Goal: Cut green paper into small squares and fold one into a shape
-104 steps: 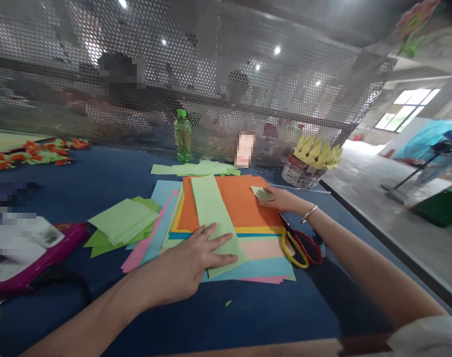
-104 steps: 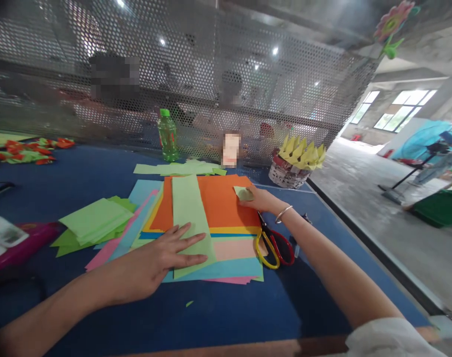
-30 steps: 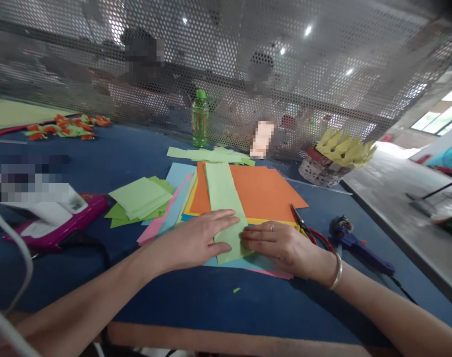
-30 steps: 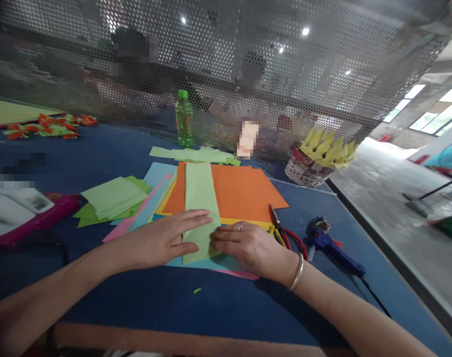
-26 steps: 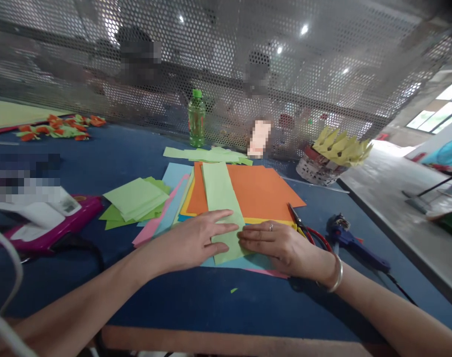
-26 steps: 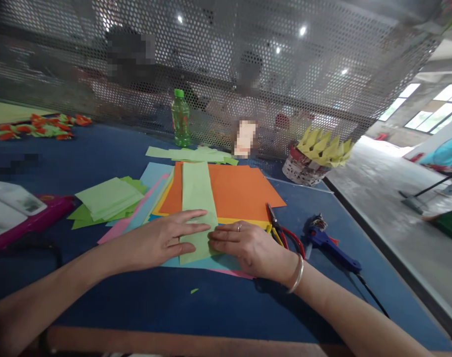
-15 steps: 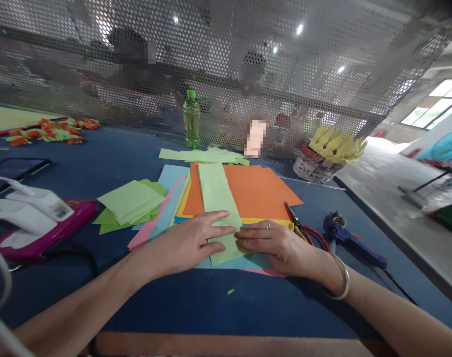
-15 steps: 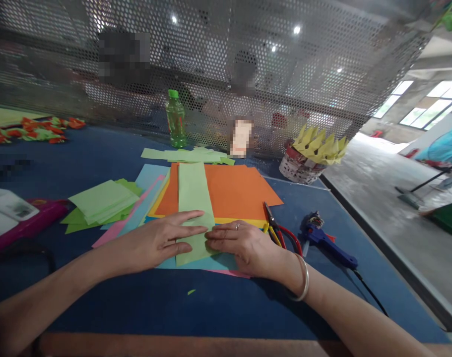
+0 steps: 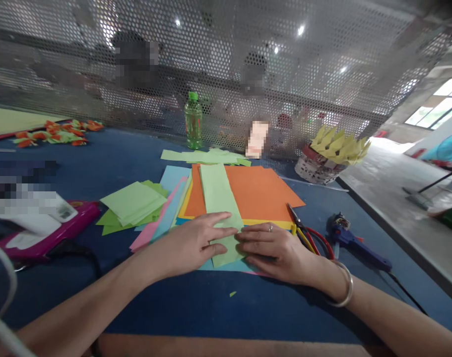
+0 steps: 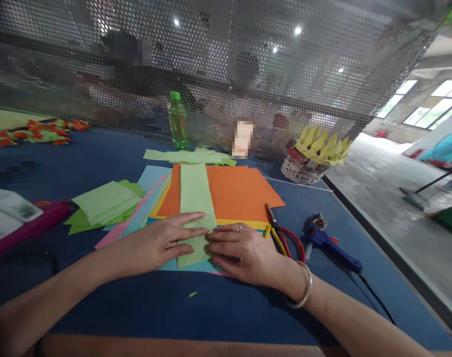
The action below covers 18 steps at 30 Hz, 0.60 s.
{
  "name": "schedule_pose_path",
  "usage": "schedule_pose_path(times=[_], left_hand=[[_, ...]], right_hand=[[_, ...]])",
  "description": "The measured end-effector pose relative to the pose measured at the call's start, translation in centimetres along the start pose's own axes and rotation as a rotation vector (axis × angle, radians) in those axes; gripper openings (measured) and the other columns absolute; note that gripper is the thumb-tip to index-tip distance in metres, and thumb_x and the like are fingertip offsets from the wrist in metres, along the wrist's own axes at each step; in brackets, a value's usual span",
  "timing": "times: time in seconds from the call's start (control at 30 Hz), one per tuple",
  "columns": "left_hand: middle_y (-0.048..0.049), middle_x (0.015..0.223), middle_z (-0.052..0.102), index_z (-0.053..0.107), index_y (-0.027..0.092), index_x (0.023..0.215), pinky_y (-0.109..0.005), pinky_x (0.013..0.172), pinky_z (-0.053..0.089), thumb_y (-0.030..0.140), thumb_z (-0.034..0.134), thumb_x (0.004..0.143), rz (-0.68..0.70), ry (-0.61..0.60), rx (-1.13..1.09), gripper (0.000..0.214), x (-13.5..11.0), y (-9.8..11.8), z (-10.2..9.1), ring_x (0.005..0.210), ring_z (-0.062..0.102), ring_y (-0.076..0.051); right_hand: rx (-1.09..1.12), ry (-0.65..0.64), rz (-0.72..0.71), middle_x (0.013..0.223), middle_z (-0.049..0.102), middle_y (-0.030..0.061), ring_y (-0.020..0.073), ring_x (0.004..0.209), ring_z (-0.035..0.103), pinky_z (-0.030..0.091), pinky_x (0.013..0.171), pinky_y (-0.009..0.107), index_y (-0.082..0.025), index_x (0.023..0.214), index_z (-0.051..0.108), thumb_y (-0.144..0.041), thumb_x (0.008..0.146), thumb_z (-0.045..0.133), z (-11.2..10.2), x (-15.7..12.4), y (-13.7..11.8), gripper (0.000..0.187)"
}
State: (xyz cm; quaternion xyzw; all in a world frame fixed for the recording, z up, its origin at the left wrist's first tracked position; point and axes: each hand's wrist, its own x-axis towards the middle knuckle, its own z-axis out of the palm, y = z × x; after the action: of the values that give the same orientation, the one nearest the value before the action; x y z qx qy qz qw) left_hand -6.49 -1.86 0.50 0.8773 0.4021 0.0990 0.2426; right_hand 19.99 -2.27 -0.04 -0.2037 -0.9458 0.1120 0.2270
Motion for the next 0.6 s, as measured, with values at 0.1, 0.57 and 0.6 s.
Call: schedule_pose_path(times=[0.1,0.57,0.6], left_hand=[[0.0019,0.159,0.029,0.051,0.041,0.137,-0.039,0.109,0.038,0.043,0.049,0.096,0.014,0.009,-0.011,0.041,0.02,-0.13,0.15,0.138,0.040,-0.027],[0.0041,0.159,0.027,0.047,0.045,0.139,-0.040,0.111,0.036,0.044,0.047,0.097,0.016,-0.002,0.016,0.042,-0.04,-0.27,0.18,0.142,0.034,-0.023],[0.0042,0.159,0.027,0.046,0.045,0.139,-0.040,0.111,0.036,0.044,0.046,0.097,0.017,-0.002,0.021,0.042,-0.02,-0.30,0.20,0.142,0.034,-0.023]], right_hand=[[-0.035,-0.007,-0.020,0.122,0.069,0.0069,0.0176,0.119,0.061,0.047,0.105,0.033,-0.018,0.117,0.068,-0.018,0.094,0.058,0.38,-0.13,0.31,0.025],[-0.165,0.012,-0.069,0.123,0.069,0.0077,0.0194,0.119,0.061,0.052,0.102,0.034,-0.015,0.119,0.066,-0.014,0.093,0.056,0.81,-0.48,0.43,0.027],[-0.188,0.008,-0.081,0.123,0.069,0.0081,0.0199,0.119,0.061,0.052,0.102,0.035,-0.015,0.119,0.065,-0.014,0.094,0.055,0.82,-0.51,0.46,0.027]])
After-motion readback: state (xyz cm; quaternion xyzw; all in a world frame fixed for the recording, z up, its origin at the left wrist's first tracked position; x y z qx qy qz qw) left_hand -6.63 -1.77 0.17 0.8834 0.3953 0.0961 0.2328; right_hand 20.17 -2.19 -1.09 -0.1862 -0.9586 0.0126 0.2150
